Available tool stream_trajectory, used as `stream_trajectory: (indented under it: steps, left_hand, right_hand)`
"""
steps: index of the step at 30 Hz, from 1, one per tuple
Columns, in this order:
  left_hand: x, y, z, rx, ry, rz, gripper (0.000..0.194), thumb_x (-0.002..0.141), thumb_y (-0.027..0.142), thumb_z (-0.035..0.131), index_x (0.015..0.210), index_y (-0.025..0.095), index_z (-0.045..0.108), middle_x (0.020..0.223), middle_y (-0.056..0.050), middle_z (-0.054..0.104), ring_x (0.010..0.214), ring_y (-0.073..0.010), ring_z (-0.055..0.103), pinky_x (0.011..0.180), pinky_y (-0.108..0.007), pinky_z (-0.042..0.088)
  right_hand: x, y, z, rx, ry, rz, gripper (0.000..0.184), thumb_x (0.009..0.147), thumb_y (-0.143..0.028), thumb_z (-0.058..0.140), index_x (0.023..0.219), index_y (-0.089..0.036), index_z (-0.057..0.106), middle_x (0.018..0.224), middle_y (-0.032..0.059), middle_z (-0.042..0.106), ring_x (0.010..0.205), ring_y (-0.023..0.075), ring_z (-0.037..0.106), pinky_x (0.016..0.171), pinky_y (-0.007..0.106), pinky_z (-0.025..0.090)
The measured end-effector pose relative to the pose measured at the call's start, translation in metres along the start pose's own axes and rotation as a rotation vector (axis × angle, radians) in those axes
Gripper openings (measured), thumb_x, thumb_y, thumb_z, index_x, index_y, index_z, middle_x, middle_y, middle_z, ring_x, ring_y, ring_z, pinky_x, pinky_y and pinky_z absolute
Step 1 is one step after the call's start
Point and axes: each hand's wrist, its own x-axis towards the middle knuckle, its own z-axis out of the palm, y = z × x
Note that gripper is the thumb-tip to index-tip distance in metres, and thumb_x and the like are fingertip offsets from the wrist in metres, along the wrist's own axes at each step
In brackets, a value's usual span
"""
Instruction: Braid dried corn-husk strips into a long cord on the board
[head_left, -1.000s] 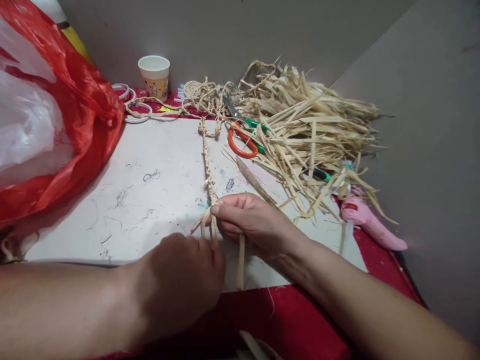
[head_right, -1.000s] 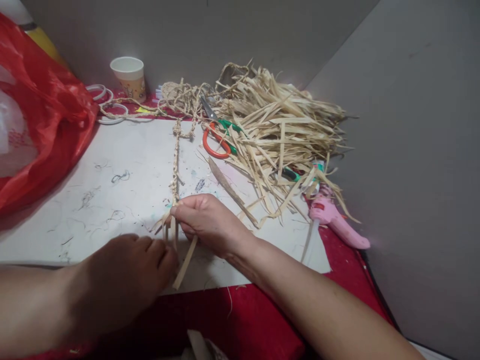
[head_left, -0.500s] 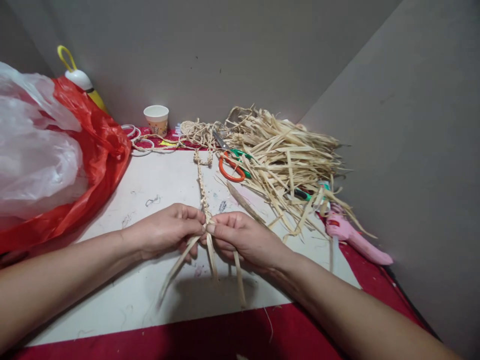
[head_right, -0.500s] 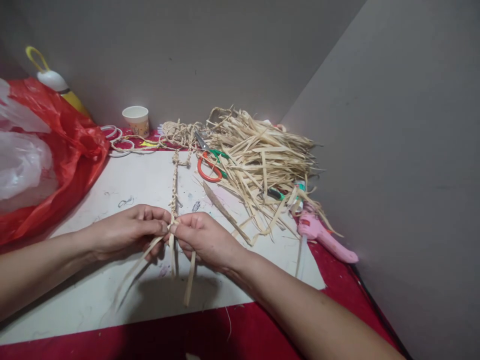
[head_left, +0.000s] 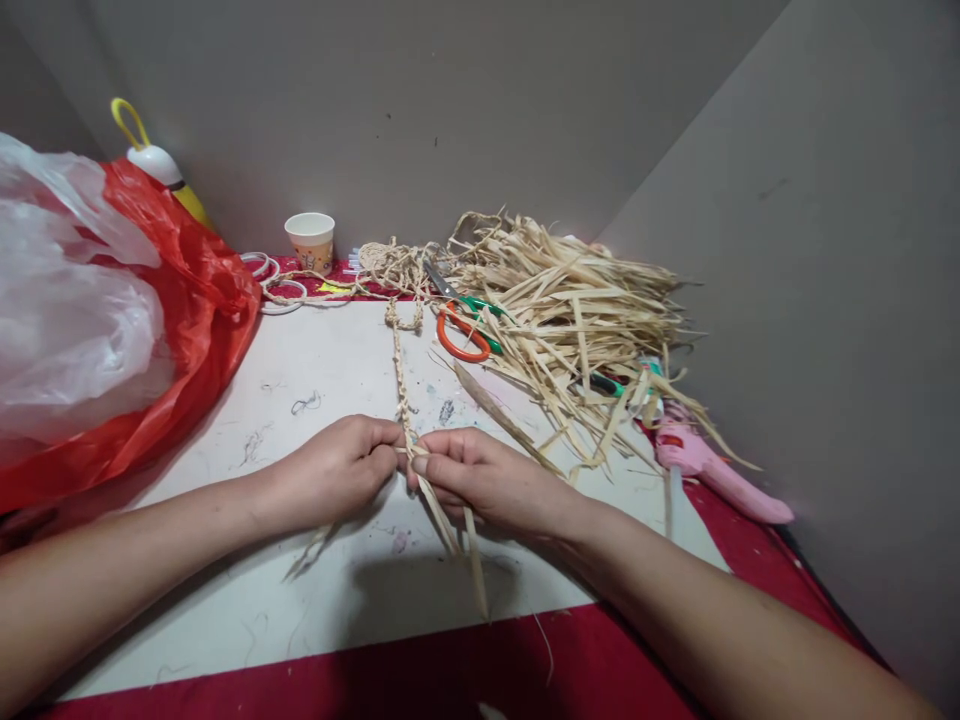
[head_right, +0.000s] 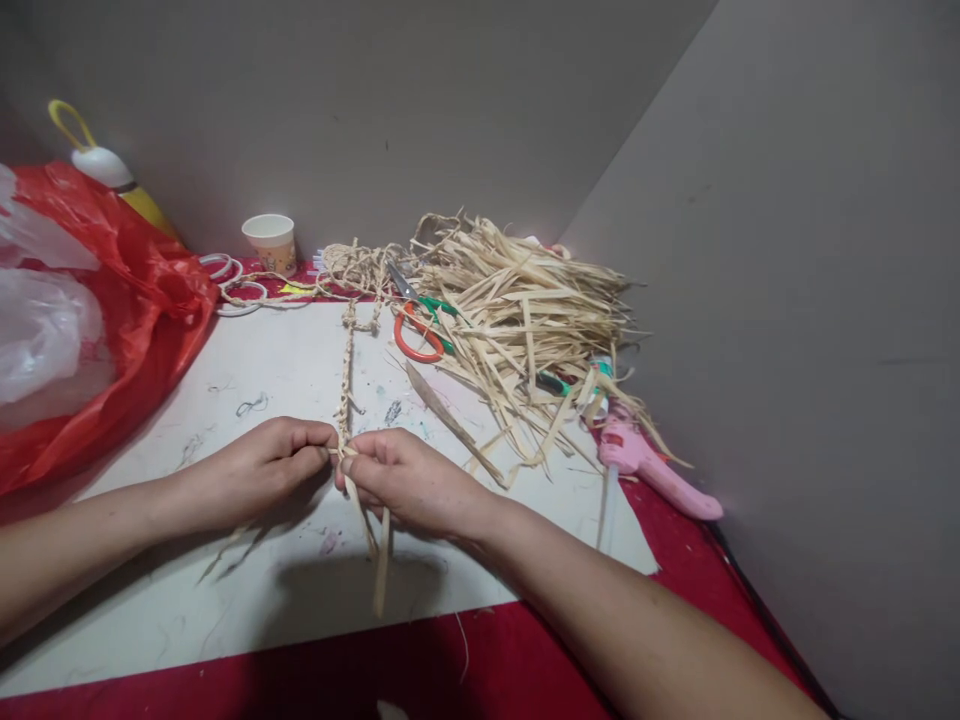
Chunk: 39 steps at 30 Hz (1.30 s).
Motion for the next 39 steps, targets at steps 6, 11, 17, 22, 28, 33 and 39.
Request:
stream_trajectory:
  steps: [6,11,17,22,28,33,39]
  left_hand:
    - [0.004,-0.003,0.004,-0.172,-0.02,-0.039,0.017,0.077,0.018,0.04,0.065,0.017,0.052,0.051,0.006,0.037,0.045,-0.0075,0.028,0.043,-0.021,0.023]
    - [0.005,-0.001,0.004,-0.304,-0.038,-0.107,0.022,0.08,0.023,0.04,0.06,0.017,0.046,0.049,0.007,0.03,0.041,-0.0054,0.021,0.039,-0.02,0.016]
    - [0.005,-0.003,0.001,-0.456,-0.137,-0.162,0.024,0.084,0.033,0.048,0.066,0.017,0.049,0.048,0.009,0.03,0.037,-0.0044,0.016,0.035,-0.021,0.011]
    - [0.005,-0.005,0.004,-0.466,-0.119,-0.129,0.021,0.083,0.031,0.052,0.068,0.016,0.053,0.045,0.01,0.031,0.036,-0.0032,0.016,0.035,-0.019,0.011]
    - [0.004,-0.005,0.006,-0.418,-0.04,-0.131,0.021,0.082,0.026,0.05,0.063,0.016,0.05,0.044,0.01,0.03,0.038,-0.0032,0.017,0.037,-0.02,0.011]
    - [0.004,-0.004,0.006,-0.388,-0.026,-0.134,0.022,0.082,0.028,0.049,0.063,0.016,0.051,0.044,0.01,0.03,0.037,-0.0035,0.018,0.038,-0.021,0.011]
    - [0.003,-0.004,0.005,-0.367,-0.042,-0.143,0.028,0.084,0.034,0.047,0.062,0.016,0.049,0.044,0.01,0.028,0.038,-0.0036,0.015,0.039,-0.021,0.008]
  right_hand:
    - [0.0,-0.001,0.0,-0.078,0.004,-0.007,0.024,0.084,-0.038,0.054,0.077,-0.015,0.052,0.048,-0.0095,0.029,0.042,0.0054,0.022,0.042,0.021,0.017]
    - [-0.001,-0.002,-0.001,-0.162,0.015,-0.039,0.016,0.085,-0.029,0.048,0.078,-0.015,0.052,0.049,-0.0083,0.031,0.044,0.0063,0.025,0.044,0.021,0.019]
    - [-0.005,-0.01,-0.003,-0.465,0.092,-0.068,0.016,0.085,-0.024,0.044,0.076,-0.015,0.054,0.054,-0.0049,0.039,0.05,0.0077,0.033,0.048,0.02,0.025]
    - [-0.006,-0.012,-0.002,-0.607,0.141,-0.118,0.021,0.085,-0.026,0.045,0.074,-0.014,0.058,0.06,-0.0024,0.043,0.057,0.0087,0.037,0.051,0.02,0.029]
    - [-0.012,-0.017,0.0,-0.717,0.204,-0.079,0.024,0.084,-0.03,0.047,0.067,-0.015,0.053,0.056,-0.004,0.035,0.052,0.0076,0.031,0.045,0.021,0.024]
    - [-0.029,-0.043,0.0,-0.801,0.148,-0.086,0.027,0.085,-0.034,0.049,0.066,-0.015,0.054,0.055,-0.0033,0.043,0.05,0.007,0.036,0.045,0.02,0.028]
    - [-0.044,-0.102,-0.053,-0.75,0.472,-0.133,0.021,0.081,-0.034,0.058,0.073,-0.015,0.062,0.059,0.0023,0.059,0.044,0.008,0.048,0.042,0.021,0.033]
